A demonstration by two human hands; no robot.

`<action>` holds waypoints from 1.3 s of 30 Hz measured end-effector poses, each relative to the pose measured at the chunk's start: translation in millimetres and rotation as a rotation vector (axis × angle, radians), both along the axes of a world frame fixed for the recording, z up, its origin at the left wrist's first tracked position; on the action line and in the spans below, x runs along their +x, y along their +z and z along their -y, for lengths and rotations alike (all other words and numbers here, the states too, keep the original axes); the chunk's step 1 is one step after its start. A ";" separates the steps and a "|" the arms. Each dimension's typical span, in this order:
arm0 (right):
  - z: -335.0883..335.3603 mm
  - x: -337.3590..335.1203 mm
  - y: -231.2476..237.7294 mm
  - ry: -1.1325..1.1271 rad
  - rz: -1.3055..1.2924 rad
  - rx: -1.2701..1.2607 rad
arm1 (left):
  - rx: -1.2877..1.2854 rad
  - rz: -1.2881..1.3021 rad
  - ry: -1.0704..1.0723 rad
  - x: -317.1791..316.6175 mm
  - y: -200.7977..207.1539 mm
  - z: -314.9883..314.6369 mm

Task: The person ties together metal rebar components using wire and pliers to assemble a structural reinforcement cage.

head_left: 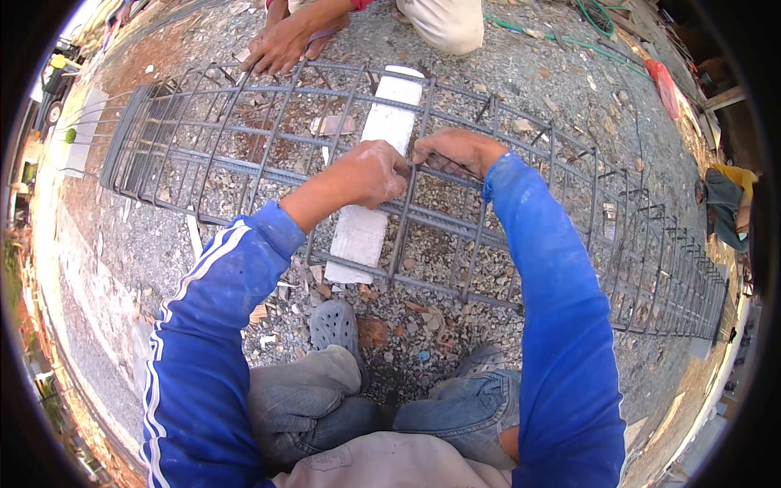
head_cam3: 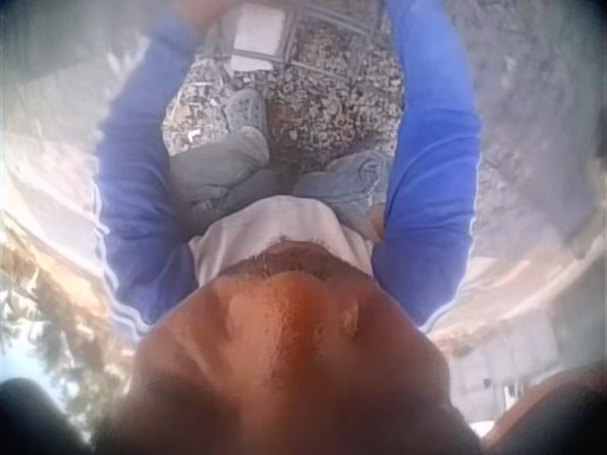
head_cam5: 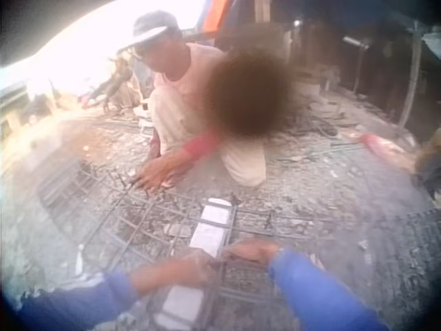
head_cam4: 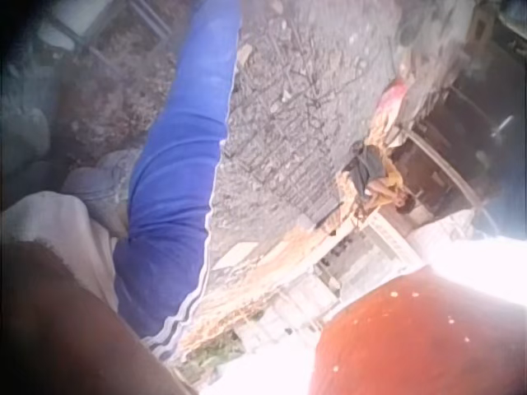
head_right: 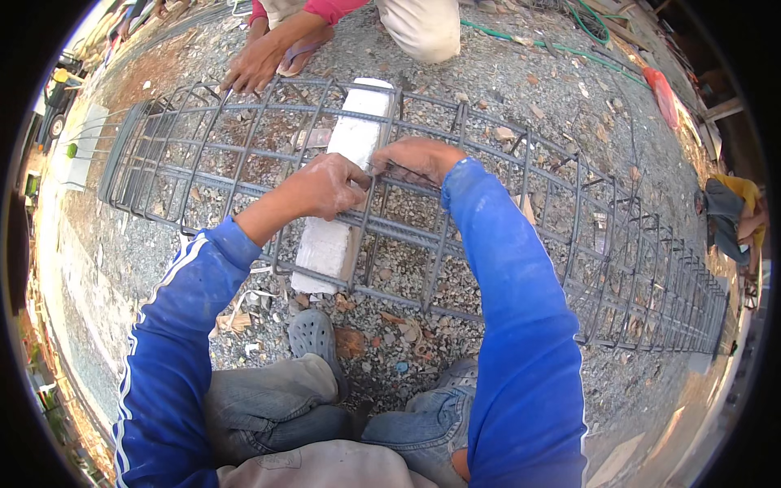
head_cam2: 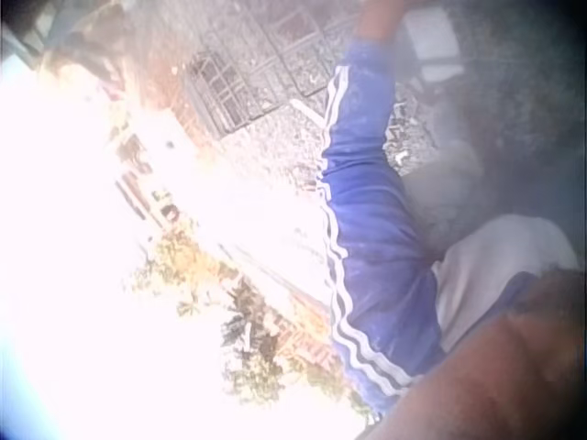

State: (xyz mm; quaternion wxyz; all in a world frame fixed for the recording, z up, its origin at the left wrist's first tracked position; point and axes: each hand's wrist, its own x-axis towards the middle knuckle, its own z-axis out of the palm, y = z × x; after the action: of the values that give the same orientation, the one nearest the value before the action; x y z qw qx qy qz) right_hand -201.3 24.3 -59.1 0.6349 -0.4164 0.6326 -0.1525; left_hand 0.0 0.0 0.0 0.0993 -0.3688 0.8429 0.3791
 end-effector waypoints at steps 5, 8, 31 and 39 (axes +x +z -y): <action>0.0 3.4 2.0 -0.025 0.088 0.030 | -0.188 -0.162 0.014 9.3 -21.5 -0.1; -4.6 -0.8 1.6 -0.052 0.098 0.008 | 0.122 -0.064 0.234 -0.7 -8.7 -10.8; -5.2 3.5 -8.4 0.171 -0.200 -0.526 | 0.156 0.074 0.540 -16.4 -3.9 -23.7; 3.5 11.0 -30.3 0.213 -0.345 -0.705 | -0.574 0.145 0.030 -26.9 -17.3 -25.6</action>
State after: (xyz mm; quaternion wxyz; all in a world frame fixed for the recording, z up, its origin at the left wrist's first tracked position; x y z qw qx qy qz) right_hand -190.3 20.8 -89.3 0.3500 -0.6912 0.5923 -0.2211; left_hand -26.9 25.6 -17.3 0.0452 -0.4203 0.9008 0.0994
